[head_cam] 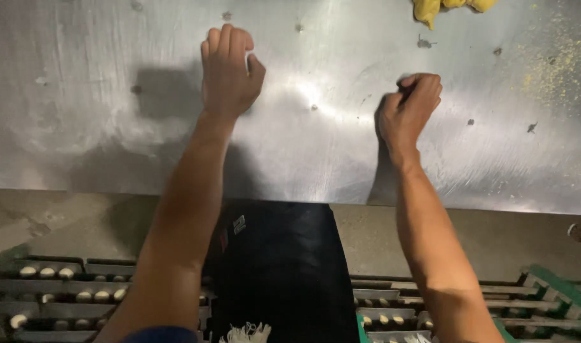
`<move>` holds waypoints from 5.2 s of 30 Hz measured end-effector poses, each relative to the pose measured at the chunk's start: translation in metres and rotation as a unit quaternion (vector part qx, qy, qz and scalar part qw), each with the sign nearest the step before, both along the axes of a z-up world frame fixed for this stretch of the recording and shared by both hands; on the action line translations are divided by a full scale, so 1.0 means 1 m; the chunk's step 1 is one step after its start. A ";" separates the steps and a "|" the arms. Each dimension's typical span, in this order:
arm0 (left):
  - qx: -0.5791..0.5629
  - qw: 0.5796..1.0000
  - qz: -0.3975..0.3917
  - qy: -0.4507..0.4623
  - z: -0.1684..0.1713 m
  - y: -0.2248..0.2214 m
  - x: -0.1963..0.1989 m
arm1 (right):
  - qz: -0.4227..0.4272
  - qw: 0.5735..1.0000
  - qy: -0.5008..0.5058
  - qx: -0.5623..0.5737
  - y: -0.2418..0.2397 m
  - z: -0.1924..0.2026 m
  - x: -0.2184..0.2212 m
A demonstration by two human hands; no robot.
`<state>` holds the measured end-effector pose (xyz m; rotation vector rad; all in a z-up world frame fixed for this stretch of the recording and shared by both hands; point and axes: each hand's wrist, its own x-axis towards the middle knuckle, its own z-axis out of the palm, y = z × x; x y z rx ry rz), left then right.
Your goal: Manually shaping small portions of dough into uniform balls on a metal workbench.
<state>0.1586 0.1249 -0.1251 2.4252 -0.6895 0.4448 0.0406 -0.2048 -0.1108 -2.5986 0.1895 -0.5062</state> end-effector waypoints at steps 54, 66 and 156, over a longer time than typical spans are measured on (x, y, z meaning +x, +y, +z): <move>-0.013 0.993 -0.070 0.094 0.011 -0.037 -0.083 | 0.114 0.992 0.003 0.047 0.022 0.029 -0.043; -0.195 0.934 -0.005 0.300 0.040 -0.061 -0.090 | 0.122 0.989 -0.004 0.078 0.054 0.033 -0.027; 0.096 0.972 0.038 0.211 0.044 0.143 -0.036 | -0.158 0.977 -0.090 0.114 -0.094 -0.018 0.063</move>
